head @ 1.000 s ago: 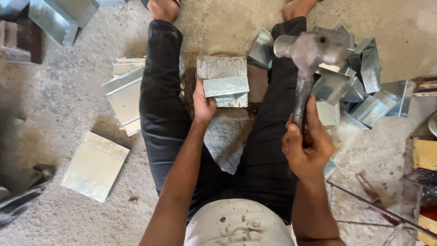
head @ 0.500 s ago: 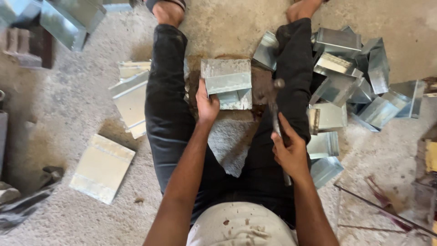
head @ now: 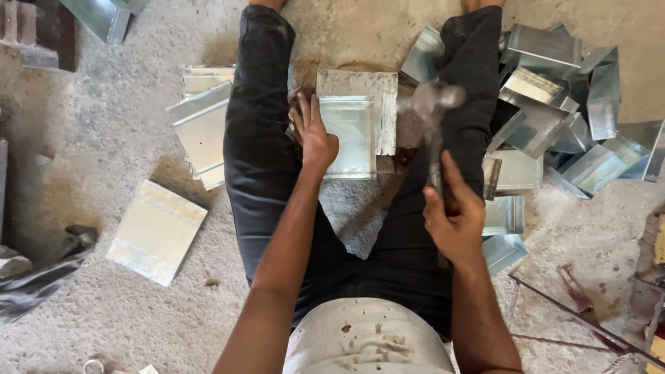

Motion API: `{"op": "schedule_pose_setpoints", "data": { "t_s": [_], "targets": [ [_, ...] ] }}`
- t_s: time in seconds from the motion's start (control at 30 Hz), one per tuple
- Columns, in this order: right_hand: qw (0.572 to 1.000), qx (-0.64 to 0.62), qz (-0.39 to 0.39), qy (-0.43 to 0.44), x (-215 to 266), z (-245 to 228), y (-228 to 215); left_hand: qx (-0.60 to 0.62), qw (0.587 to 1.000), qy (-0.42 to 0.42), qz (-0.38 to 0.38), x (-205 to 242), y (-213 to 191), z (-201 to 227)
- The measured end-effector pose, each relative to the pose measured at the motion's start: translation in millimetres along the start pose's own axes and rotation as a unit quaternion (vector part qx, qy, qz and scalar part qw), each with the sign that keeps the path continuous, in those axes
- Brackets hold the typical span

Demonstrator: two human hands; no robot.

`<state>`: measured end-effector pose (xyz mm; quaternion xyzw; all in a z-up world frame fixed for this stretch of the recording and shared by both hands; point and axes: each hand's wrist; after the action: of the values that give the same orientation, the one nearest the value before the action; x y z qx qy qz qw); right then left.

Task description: The person sits on the floor and repeatedly hammers small rectangular metal pieces placed on a block. They pick up pieces from a pile, position them on the block, strike them with a hammer, and then move them aside.

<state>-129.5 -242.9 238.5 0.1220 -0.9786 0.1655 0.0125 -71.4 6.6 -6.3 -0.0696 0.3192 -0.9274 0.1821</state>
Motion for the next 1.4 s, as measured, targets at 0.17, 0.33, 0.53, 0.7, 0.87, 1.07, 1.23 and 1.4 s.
{"op": "schedule_pose_setpoints", "data": {
  "t_s": [0.17,0.33,0.53,0.7,0.87,1.07,1.23,1.4],
  "targets": [
    [0.976,0.118,0.029,-0.18,-19.2,4.4,3.0,0.015,0.996,-0.064,-0.057,3.1,5.5,-9.0],
    [0.977,0.145,-0.039,-0.148,-52.8,48.2,28.1,0.004,0.994,-0.078,-0.072,-0.3,1.7,-2.2],
    [0.967,0.233,-0.021,-0.102,-52.9,80.2,17.5,-0.006,0.996,-0.068,-0.05,5.1,5.7,-2.6],
    [0.989,0.134,-0.021,-0.056,-41.0,114.6,31.4,0.012,0.991,-0.118,-0.056,-0.2,-1.3,13.5],
    [0.996,-0.023,-0.039,0.078,-36.3,133.4,38.2,0.027,0.995,-0.079,0.047,7.4,-4.4,19.4],
    [0.992,-0.056,-0.027,0.106,-46.1,142.6,38.2,0.047,0.995,-0.043,0.08,12.6,-14.1,27.0],
    [0.983,-0.098,-0.007,0.153,-47.0,144.7,38.5,0.055,0.985,-0.023,0.159,2.1,-21.4,42.7],
    [0.994,-0.074,-0.007,0.082,-44.7,158.5,40.1,-0.038,0.972,0.085,0.217,-12.1,-52.3,77.2]
  ]
}}
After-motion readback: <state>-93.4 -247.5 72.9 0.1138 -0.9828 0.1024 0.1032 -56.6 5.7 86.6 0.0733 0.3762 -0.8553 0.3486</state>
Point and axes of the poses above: each hand's wrist, its own x-axis away from the middle knuckle, its own y-axis out of the palm, z = x × y, and after that the axes turned 3 degrees about -z, right-handed
